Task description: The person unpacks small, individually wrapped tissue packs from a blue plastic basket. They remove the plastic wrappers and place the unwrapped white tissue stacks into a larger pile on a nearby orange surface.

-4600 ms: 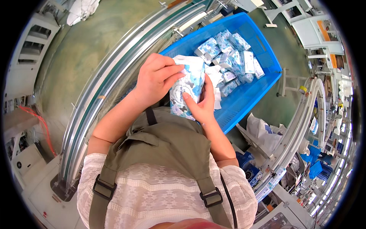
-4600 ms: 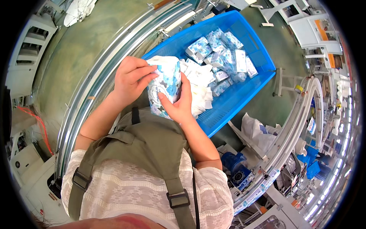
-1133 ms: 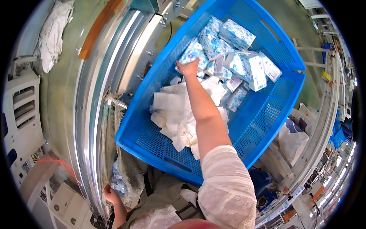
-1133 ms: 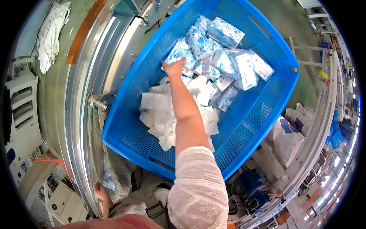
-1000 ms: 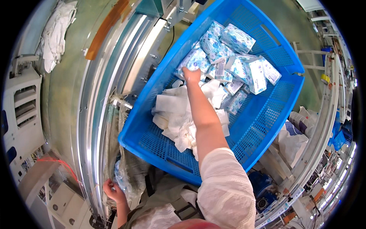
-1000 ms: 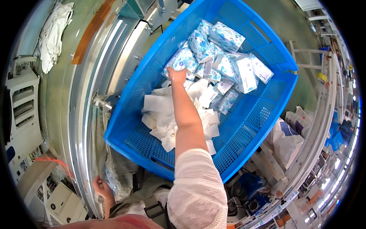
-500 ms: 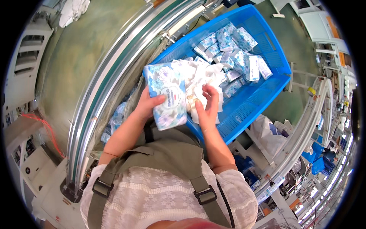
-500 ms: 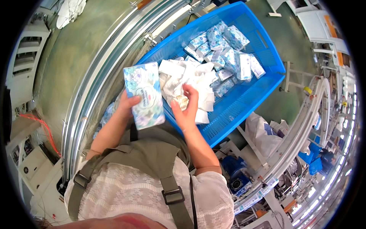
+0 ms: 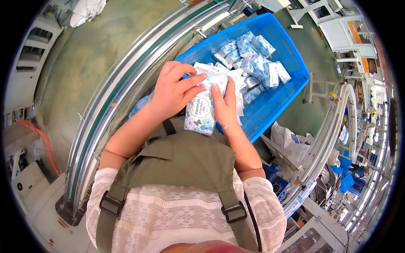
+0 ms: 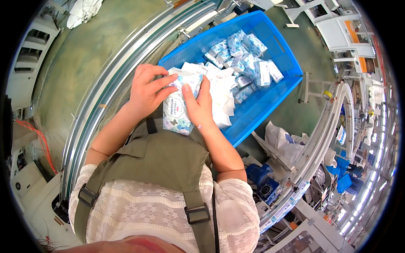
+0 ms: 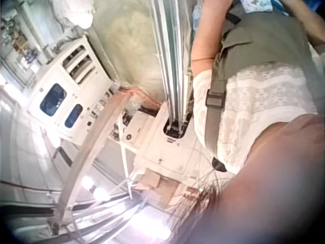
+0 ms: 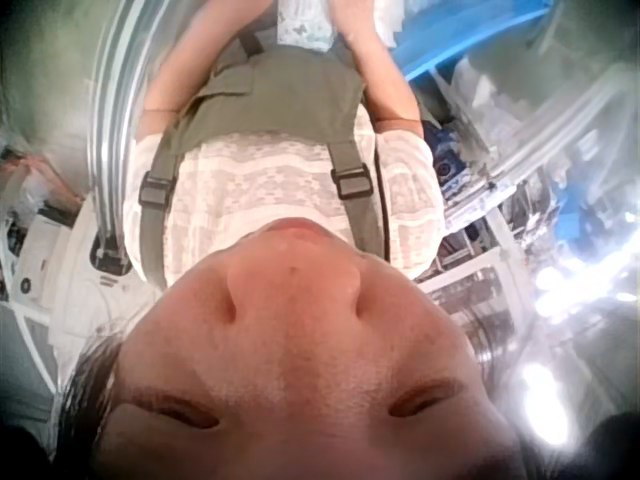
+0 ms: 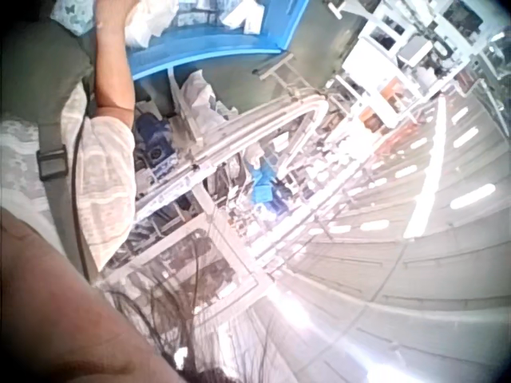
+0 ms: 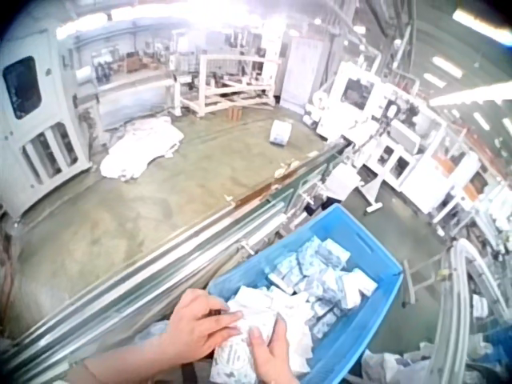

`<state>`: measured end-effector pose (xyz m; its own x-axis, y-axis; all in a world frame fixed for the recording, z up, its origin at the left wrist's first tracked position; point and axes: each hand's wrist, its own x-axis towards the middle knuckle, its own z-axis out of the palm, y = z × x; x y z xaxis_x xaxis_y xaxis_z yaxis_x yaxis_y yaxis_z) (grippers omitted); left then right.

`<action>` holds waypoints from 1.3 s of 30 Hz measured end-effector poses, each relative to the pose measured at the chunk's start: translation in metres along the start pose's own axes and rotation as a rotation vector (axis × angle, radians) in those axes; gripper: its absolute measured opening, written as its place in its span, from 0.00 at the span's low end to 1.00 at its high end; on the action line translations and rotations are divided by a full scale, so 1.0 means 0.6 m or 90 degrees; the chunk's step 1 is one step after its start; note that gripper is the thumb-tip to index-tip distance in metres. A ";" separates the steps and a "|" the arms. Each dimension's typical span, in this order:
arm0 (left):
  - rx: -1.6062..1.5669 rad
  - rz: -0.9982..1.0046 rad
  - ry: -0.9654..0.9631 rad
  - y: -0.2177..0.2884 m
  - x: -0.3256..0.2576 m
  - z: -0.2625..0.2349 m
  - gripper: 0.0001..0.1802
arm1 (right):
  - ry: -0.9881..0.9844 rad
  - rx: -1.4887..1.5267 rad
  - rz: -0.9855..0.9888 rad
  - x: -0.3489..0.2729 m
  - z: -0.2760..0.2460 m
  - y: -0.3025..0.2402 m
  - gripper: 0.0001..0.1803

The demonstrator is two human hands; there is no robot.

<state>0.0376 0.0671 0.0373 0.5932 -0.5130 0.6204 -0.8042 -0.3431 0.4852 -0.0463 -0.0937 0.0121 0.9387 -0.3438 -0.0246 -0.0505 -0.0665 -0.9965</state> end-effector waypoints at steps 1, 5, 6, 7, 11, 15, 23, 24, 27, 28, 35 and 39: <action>0.008 0.020 0.011 0.004 -0.002 -0.011 0.16 | -0.004 -0.023 -0.003 -0.005 0.005 -0.006 0.29; -0.021 0.057 0.016 0.004 -0.017 -0.025 0.13 | 0.007 -0.113 -0.015 -0.017 0.022 -0.021 0.28; -0.030 0.063 0.014 -0.001 -0.016 -0.026 0.12 | 0.005 -0.120 -0.020 -0.018 0.024 -0.021 0.28; -0.041 0.072 0.013 -0.002 -0.018 -0.029 0.11 | 0.004 -0.129 -0.026 -0.020 0.025 -0.022 0.28; -0.059 0.072 -0.019 0.008 -0.032 -0.020 0.09 | 0.058 -0.054 0.025 -0.009 0.030 0.000 0.29; -0.191 0.071 -0.344 0.034 -0.104 -0.023 0.04 | 0.221 0.201 0.059 0.039 0.003 0.026 0.37; -0.248 -0.248 -0.039 -0.007 -0.093 -0.031 0.44 | 0.153 -0.112 -0.157 -0.014 0.026 0.020 0.38; -0.278 -0.156 0.023 0.000 -0.081 -0.020 0.50 | 0.110 -0.130 -0.167 -0.026 0.040 0.013 0.39; -0.057 -0.127 -0.017 0.002 -0.088 0.012 0.43 | 0.060 -0.200 -0.149 -0.048 0.058 0.009 0.39; -0.040 -0.141 -0.035 0.000 -0.093 0.021 0.40 | 0.055 -0.232 -0.142 -0.051 0.059 0.012 0.39; -0.171 -0.069 -0.195 -0.056 -0.086 -0.049 0.19 | -0.167 0.012 0.091 -0.037 0.039 0.053 0.32; -0.505 -0.043 -0.305 -0.120 -0.079 -0.046 0.22 | -0.438 0.281 0.178 -0.034 0.025 0.043 0.35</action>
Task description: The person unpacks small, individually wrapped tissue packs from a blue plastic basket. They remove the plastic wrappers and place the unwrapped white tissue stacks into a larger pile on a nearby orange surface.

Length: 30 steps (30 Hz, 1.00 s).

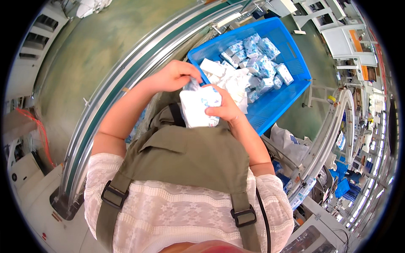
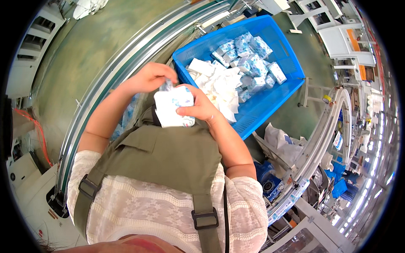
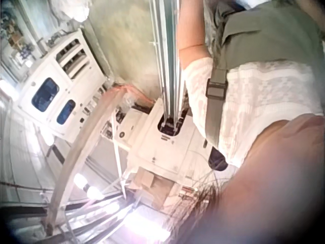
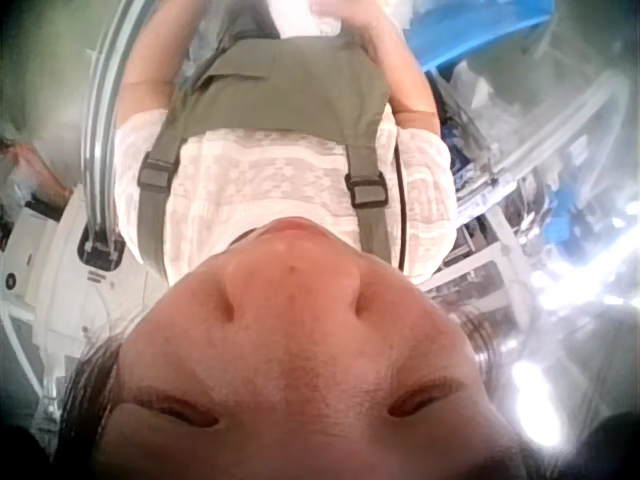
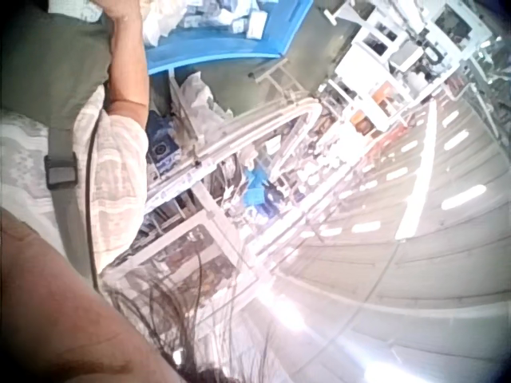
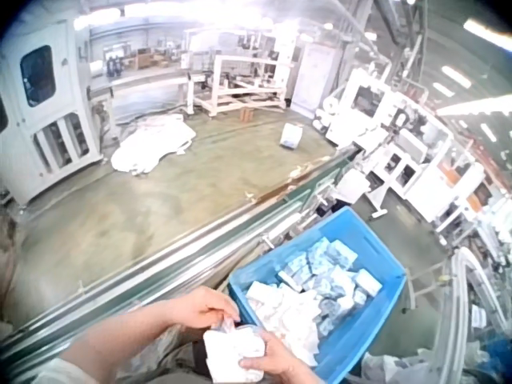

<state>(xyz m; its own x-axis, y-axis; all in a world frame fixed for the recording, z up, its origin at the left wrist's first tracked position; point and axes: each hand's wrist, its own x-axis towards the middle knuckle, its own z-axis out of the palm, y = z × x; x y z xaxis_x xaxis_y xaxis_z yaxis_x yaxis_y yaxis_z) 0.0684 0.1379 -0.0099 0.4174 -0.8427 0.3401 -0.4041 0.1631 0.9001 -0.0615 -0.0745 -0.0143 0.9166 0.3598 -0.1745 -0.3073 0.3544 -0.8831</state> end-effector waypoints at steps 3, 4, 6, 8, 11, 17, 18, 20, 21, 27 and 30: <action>-0.308 -0.216 0.116 -0.052 -0.005 0.059 0.18 | -0.020 0.212 -0.004 0.014 -0.009 0.034 0.36; -0.141 -0.252 0.133 -0.056 -0.007 0.074 0.14 | 0.046 0.252 -0.001 0.018 -0.014 0.045 0.36; -0.125 -0.221 0.322 -0.033 -0.012 0.108 0.13 | 0.197 0.149 -0.023 0.025 -0.037 0.064 0.35; -0.064 -0.303 0.431 -0.020 -0.022 0.110 0.14 | 0.374 -0.092 -0.036 0.038 -0.040 0.052 0.31; 0.164 -0.292 0.484 0.004 -0.020 0.097 0.16 | 0.353 0.023 -0.121 0.033 -0.009 0.031 0.36; 0.196 -0.198 0.437 0.042 -0.022 0.097 0.17 | 0.452 -0.487 -0.167 0.039 0.067 0.011 0.45; 0.120 -0.192 0.473 0.015 -0.031 0.095 0.14 | 0.451 -0.452 -0.159 0.042 0.062 0.016 0.43; -0.237 -0.327 0.544 -0.008 -0.049 0.086 0.12 | 0.443 -0.444 -0.193 0.042 0.057 0.024 0.36; -0.420 -0.389 0.570 -0.015 -0.059 0.083 0.12 | 0.412 -0.454 -0.197 0.042 0.059 0.027 0.36; -0.636 -0.383 0.936 -0.049 -0.117 0.072 0.10 | 0.335 -0.509 -0.276 0.026 0.078 0.024 0.35; -0.478 -0.354 1.185 -0.034 -0.200 0.005 0.11 | 0.466 -0.206 -0.315 -0.007 0.022 0.017 0.34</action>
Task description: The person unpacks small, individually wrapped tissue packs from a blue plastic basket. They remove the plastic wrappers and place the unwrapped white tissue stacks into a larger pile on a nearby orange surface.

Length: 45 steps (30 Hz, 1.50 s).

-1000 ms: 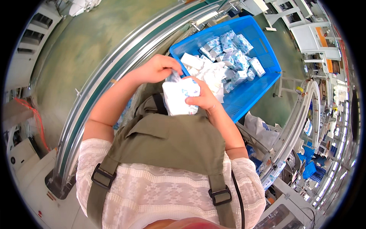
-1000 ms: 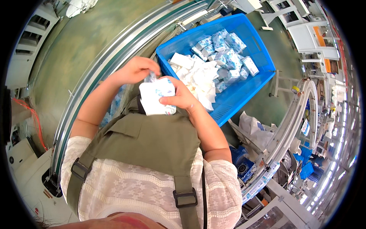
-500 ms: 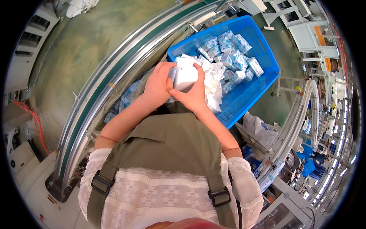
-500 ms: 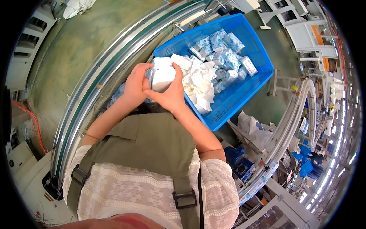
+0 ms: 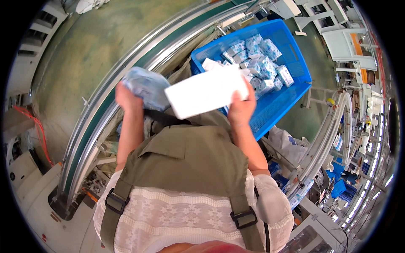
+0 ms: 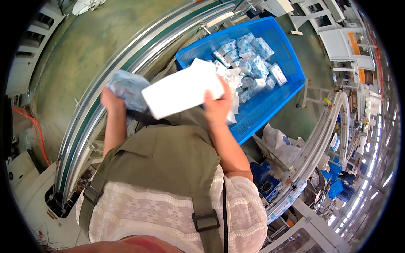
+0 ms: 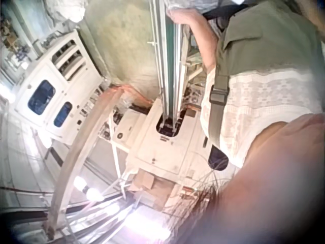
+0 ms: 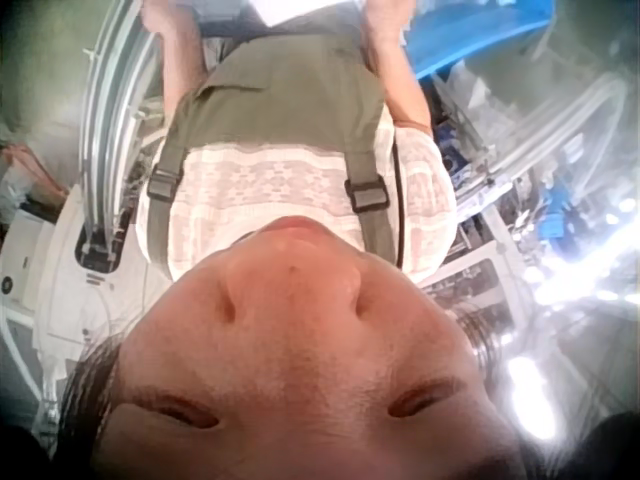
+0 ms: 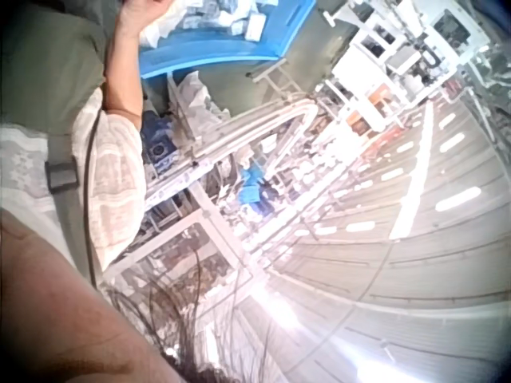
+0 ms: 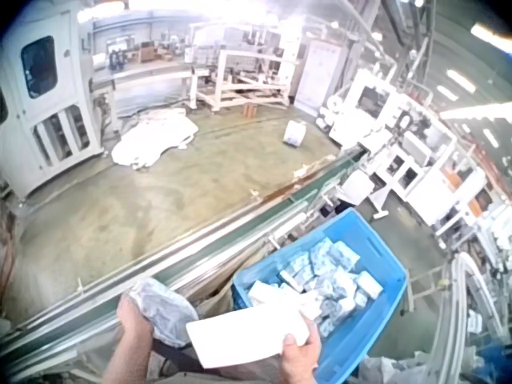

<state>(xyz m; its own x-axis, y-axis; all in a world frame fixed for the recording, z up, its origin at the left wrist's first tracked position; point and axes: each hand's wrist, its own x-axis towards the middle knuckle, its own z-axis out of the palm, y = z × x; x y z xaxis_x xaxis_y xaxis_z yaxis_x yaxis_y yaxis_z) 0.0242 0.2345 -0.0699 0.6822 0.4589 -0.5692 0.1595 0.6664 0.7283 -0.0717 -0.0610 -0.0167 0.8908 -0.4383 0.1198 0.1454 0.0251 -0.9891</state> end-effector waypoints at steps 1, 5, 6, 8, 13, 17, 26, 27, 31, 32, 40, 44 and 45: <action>-0.011 0.233 -0.132 -0.018 0.013 -0.051 0.09 | 0.052 0.197 0.097 0.022 -0.016 -0.004 0.34; 0.849 0.944 -0.473 -0.048 -0.015 -0.155 0.16 | 0.080 0.314 0.146 0.056 -0.050 -0.010 0.32; 0.973 0.845 -0.463 -0.077 0.005 -0.190 0.17 | 0.090 0.326 0.159 0.060 -0.042 -0.019 0.33; 1.205 0.461 -0.386 -0.152 0.089 -0.346 0.17 | 0.121 0.345 0.205 0.065 -0.025 -0.031 0.35; 0.719 -0.404 -0.196 -0.168 0.143 -0.550 0.18 | 0.225 0.484 0.360 0.083 -0.016 -0.040 0.30; 0.689 -0.366 -0.362 -0.092 0.140 -0.465 0.19 | 0.243 0.548 0.382 0.083 -0.020 -0.038 0.29; 0.187 -0.143 -0.700 -0.028 -0.061 -0.029 0.44 | 0.088 0.403 0.268 0.070 0.041 -0.068 0.30; 0.041 -0.265 -0.765 -0.043 -0.085 0.017 0.57 | 0.064 0.364 0.240 0.065 0.048 -0.068 0.31; -0.034 -0.367 -0.705 -0.051 -0.147 0.096 0.72 | 0.058 0.225 0.136 0.058 0.034 -0.067 0.29; -0.016 -0.357 -0.717 -0.049 -0.153 0.104 0.73 | 0.087 0.214 0.126 0.060 0.029 -0.069 0.27; -0.018 -0.386 -0.810 0.022 -0.220 0.158 0.74 | 0.140 0.478 0.345 0.105 -0.017 -0.062 0.30; 0.006 -0.333 -0.893 0.036 -0.243 0.171 0.74 | 0.086 0.595 0.404 0.109 -0.023 -0.051 0.28; 0.007 -0.328 -0.899 0.038 -0.247 0.171 0.74 | 0.060 0.621 0.395 0.111 -0.025 -0.046 0.27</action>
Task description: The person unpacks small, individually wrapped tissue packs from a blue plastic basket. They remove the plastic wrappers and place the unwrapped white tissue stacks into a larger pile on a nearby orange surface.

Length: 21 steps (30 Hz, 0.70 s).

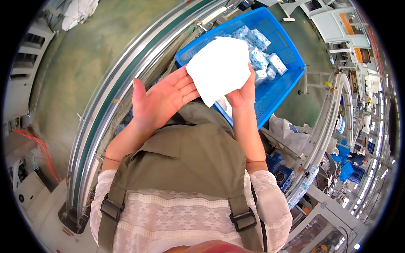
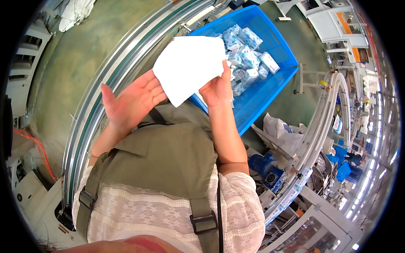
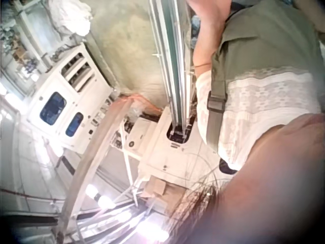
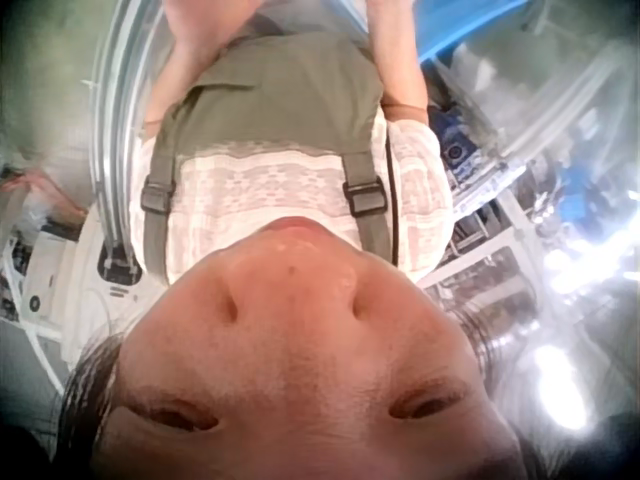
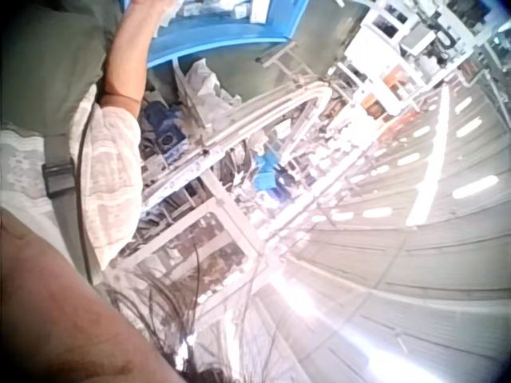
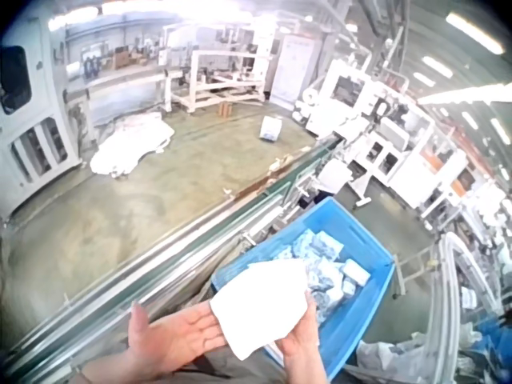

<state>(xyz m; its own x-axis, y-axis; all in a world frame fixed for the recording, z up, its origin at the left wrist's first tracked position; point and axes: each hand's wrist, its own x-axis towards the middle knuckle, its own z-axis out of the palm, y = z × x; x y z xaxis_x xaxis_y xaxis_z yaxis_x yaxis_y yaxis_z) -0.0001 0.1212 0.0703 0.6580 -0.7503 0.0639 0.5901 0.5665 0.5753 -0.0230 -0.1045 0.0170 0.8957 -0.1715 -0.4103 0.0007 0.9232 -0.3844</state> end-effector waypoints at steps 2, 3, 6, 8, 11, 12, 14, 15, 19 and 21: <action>0.016 0.005 -0.005 0.003 -0.002 0.006 0.74 | -0.059 0.004 0.010 0.006 -0.002 0.000 0.28; 0.016 0.006 -0.010 0.004 -0.002 0.007 0.74 | -0.086 -0.009 0.011 0.008 -0.002 -0.001 0.29; 0.034 0.009 -0.022 0.006 -0.003 0.008 0.74 | -0.181 0.032 0.040 0.016 -0.015 -0.001 0.30; 0.064 0.010 -0.023 0.007 -0.004 0.008 0.73 | -0.169 0.030 0.018 0.018 -0.016 0.001 0.30; 0.124 0.062 0.018 -0.005 0.003 -0.006 0.68 | -0.059 -0.080 -0.136 0.006 -0.005 0.008 0.30; 0.129 0.039 0.053 -0.012 0.007 -0.019 0.66 | -0.035 -0.133 -0.218 -0.002 0.002 0.008 0.30; 0.142 -0.008 0.119 -0.030 0.020 -0.057 0.60 | -0.005 -0.296 -0.381 -0.019 0.013 0.013 0.29; 0.097 -0.022 0.132 -0.040 0.024 -0.074 0.55 | 0.002 -0.408 -0.460 -0.029 0.018 0.018 0.28; -0.112 -0.053 0.093 -0.080 0.041 -0.131 0.44 | -0.143 -0.633 -0.591 -0.074 0.051 0.047 0.46; -0.198 -0.060 0.044 -0.091 0.046 -0.142 0.42 | -0.212 -0.692 -0.634 -0.080 0.053 0.052 0.52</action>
<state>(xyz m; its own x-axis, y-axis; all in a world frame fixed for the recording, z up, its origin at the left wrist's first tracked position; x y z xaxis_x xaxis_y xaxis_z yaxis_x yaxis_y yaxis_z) 0.0255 0.0986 -0.0286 0.6180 -0.7852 -0.0389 0.7569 0.5809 0.2994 -0.0516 -0.0565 0.0512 0.7848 -0.3339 0.5222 0.4644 -0.2413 -0.8522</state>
